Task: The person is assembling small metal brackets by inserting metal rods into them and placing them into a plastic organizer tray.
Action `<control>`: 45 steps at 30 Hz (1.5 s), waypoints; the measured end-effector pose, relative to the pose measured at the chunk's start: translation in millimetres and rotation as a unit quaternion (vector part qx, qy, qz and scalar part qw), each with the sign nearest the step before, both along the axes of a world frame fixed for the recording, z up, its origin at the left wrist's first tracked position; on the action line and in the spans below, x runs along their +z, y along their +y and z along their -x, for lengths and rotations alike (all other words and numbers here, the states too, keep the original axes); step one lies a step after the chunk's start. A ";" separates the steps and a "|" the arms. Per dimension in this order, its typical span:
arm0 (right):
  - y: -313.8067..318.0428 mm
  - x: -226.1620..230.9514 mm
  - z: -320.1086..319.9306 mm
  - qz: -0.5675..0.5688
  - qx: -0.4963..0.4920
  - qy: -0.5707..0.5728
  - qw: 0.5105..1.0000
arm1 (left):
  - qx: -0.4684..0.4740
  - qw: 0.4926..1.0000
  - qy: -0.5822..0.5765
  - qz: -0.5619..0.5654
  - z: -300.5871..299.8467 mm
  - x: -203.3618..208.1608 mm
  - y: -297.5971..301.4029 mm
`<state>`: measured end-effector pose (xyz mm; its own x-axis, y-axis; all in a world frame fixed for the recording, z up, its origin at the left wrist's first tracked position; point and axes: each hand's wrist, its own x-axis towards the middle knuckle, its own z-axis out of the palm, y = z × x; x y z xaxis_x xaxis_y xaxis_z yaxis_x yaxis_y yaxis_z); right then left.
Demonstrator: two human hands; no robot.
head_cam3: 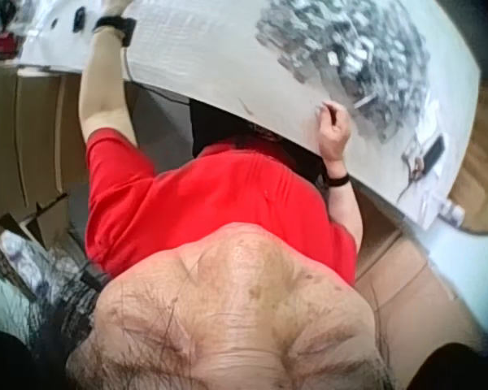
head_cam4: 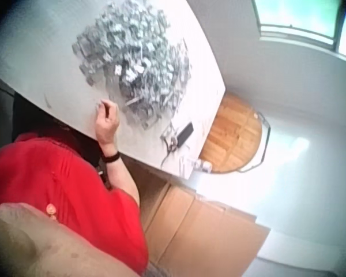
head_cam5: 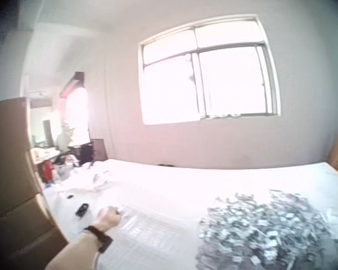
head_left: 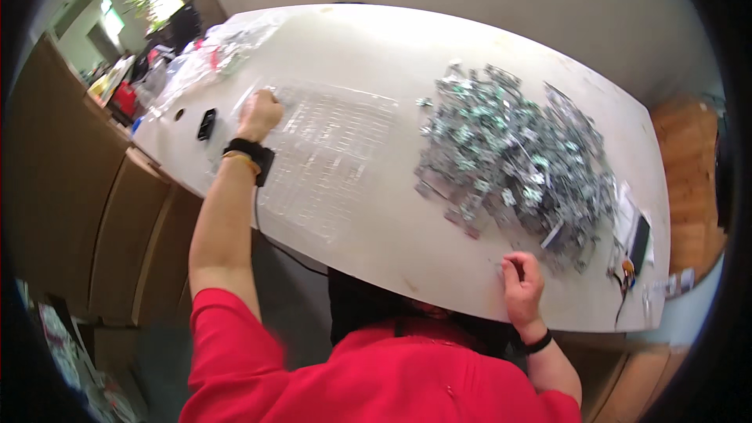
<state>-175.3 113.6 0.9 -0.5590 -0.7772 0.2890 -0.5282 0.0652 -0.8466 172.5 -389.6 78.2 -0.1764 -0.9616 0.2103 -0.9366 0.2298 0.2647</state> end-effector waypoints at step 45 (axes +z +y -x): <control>110.9 5.0 76.6 0.020 -0.051 0.039 0.998 | -0.447 0.892 0.067 0.000 169.9 -78.2 382.3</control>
<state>-251.9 224.5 6.0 -0.6095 -0.7042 0.3641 -0.5848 0.0894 -0.8062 2.6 -7.3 0.0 -0.8464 -0.4484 0.2874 -0.3387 0.8696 0.3593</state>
